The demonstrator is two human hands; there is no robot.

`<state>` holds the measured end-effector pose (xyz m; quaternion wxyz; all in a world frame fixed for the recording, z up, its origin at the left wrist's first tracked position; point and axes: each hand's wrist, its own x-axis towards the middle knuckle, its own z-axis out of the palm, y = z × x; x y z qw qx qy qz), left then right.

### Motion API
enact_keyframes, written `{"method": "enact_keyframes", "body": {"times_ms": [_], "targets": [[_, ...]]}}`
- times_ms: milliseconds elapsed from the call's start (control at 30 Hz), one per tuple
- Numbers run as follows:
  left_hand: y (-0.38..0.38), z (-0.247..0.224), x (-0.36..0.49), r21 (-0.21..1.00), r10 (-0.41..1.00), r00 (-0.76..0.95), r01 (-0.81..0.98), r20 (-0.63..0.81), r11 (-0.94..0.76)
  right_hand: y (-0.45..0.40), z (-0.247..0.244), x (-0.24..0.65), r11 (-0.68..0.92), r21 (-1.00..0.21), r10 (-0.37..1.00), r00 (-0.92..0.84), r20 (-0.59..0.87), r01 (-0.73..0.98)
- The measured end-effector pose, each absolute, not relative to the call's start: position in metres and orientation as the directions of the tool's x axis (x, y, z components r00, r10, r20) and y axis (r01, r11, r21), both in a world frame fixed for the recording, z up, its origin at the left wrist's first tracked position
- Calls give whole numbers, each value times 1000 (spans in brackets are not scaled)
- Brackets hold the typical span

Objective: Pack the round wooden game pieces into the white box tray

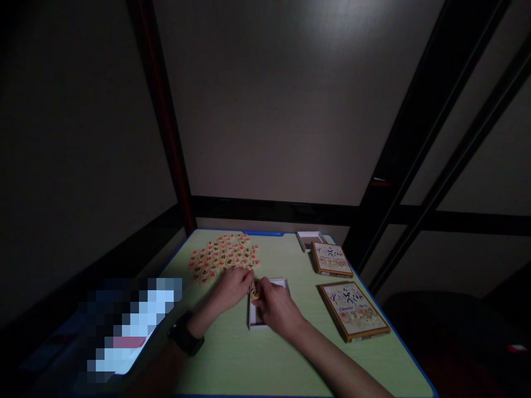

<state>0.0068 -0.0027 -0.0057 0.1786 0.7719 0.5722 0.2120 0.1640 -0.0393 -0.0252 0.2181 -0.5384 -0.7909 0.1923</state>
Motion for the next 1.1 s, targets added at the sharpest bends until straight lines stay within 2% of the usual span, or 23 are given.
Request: {"method": "enact_keyframes", "body": {"times_ms": [167,400,500,633,867,1000,1100], "targets": [[-4,-4,6,488,963,229,831,139,-268,-42,-23,166,349,-551,935,-323,147,758],[-16,12,8,376,964,100,907,248,-191,-33,3,180,376,-628,927,-277,254,681],[-19,13,8,343,961,108,919,256,-195,-29,13,184,362,-657,931,-297,214,662],[-20,6,9,284,932,206,913,297,-292,-27,19,189,355,-653,916,-389,99,669],[-26,-8,15,297,843,352,822,407,-487,12,26,197,454,-590,887,-403,227,668],[-26,-12,14,292,731,416,722,541,-627,52,32,190,450,-520,891,-406,204,726],[-28,-14,13,224,599,445,647,666,-729,79,34,178,437,-469,897,-409,165,768]]}}
